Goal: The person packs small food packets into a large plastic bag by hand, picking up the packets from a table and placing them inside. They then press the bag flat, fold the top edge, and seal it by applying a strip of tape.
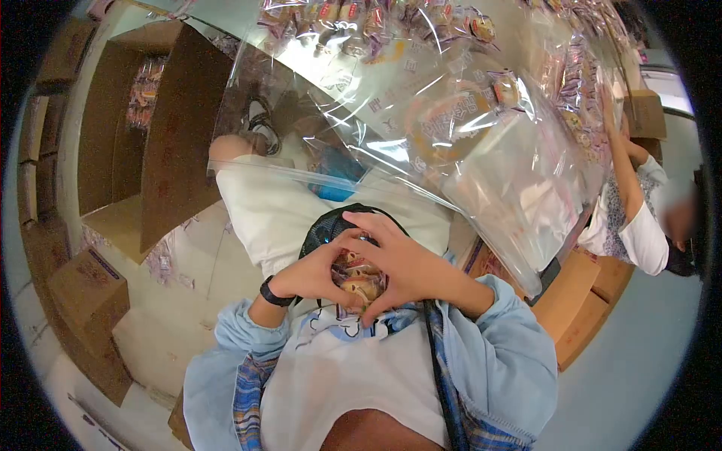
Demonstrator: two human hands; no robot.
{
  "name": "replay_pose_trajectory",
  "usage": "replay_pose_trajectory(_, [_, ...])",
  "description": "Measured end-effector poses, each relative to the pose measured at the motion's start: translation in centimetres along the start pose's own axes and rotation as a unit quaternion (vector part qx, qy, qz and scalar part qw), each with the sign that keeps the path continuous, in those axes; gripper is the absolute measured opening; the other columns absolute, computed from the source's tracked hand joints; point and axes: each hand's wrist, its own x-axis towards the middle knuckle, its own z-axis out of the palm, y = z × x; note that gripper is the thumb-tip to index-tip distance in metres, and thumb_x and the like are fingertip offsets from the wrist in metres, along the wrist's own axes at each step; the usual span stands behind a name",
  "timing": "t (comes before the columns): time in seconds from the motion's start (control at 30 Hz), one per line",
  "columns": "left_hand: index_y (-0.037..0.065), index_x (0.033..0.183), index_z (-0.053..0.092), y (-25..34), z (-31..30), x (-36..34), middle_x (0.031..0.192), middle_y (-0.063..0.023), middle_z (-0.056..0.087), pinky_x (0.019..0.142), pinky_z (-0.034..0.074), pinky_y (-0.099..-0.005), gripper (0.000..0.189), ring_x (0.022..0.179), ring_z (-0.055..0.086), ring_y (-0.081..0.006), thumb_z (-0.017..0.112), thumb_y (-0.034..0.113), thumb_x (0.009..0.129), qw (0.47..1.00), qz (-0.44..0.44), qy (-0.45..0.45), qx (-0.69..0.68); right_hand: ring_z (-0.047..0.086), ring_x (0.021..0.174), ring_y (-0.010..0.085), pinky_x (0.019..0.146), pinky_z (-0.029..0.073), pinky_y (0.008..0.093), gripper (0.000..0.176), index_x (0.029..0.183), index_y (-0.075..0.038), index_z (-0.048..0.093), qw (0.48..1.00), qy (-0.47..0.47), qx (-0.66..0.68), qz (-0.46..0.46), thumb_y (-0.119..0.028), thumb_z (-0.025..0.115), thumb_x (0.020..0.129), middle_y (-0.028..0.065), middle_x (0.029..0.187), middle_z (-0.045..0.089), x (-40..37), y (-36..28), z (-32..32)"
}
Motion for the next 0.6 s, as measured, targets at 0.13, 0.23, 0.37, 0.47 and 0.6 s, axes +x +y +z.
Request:
replay_pose_trajectory(0.13, [-0.001, 0.149, 0.041, 0.8, 0.8, -0.7, 0.145, -0.0159, 0.052, 0.108, 0.047, -0.0365, 0.107, 0.130, 0.055, -0.0239, 0.099, 0.026, 0.063, 0.999, -0.030, 0.045, -0.006, 0.040, 0.139, 0.0452, 0.116, 0.035, 0.0518, 0.104, 0.140, -0.013, 0.058, 0.998, -0.040, 0.022, -0.034, -0.053, 0.098, 0.053, 0.0222, 0.158, 0.036, -1.1, 0.8, -1.2])
replay_pose_trajectory(0.23, [0.000, 0.148, 0.043, 0.9, 1.1, -1.5, 0.143, -0.0171, 0.054, 0.106, 0.048, -0.0371, 0.106, 0.127, 0.057, -0.0242, 0.099, 0.030, 0.063, 0.995, 0.003, 0.050, 0.087, 0.047, 0.132, 0.0411, 0.111, 0.041, 0.0499, 0.089, 0.130, -0.010, 0.064, 0.993, -0.061, 0.014, -0.104, -0.050, 0.097, 0.058, 0.0208, 0.149, 0.045, -0.8, 1.1, -1.1])
replay_pose_trajectory(0.37, [0.002, 0.145, 0.045, 4.5, 2.5, -1.9, 0.135, -0.0192, 0.058, 0.103, 0.051, -0.0402, 0.104, 0.123, 0.061, -0.0323, 0.098, 0.035, 0.061, 0.966, 0.050, 0.039, 0.250, 0.048, 0.128, 0.0385, 0.110, 0.041, 0.0480, 0.079, 0.123, -0.011, 0.067, 0.989, -0.041, 0.084, -0.112, -0.043, 0.099, 0.058, 0.0183, 0.146, 0.049, -0.4, 1.6, -0.3])
replay_pose_trajectory(0.47, [0.002, 0.150, 0.042, 4.2, 2.3, -1.3, 0.137, -0.0200, 0.059, 0.103, 0.051, -0.0423, 0.110, 0.121, 0.062, -0.0386, 0.094, 0.039, 0.060, 0.966, 0.008, 0.019, 0.258, 0.047, 0.130, 0.0389, 0.110, 0.041, 0.0470, 0.079, 0.126, -0.011, 0.067, 0.990, -0.032, 0.106, -0.082, -0.041, 0.098, 0.059, 0.0187, 0.146, 0.050, 0.2, 1.7, -0.3])
replay_pose_trajectory(0.6, [0.003, 0.154, 0.038, 3.0, 2.4, -1.4, 0.133, -0.0183, 0.062, 0.101, 0.052, -0.0428, 0.111, 0.117, 0.065, -0.0393, 0.092, 0.034, 0.061, 0.954, 0.054, 0.056, 0.289, 0.049, 0.132, 0.0387, 0.108, 0.041, 0.0481, 0.079, 0.129, -0.012, 0.067, 0.995, -0.012, 0.073, -0.068, -0.035, 0.099, 0.061, 0.0172, 0.146, 0.051, 1.3, 3.0, -4.3])
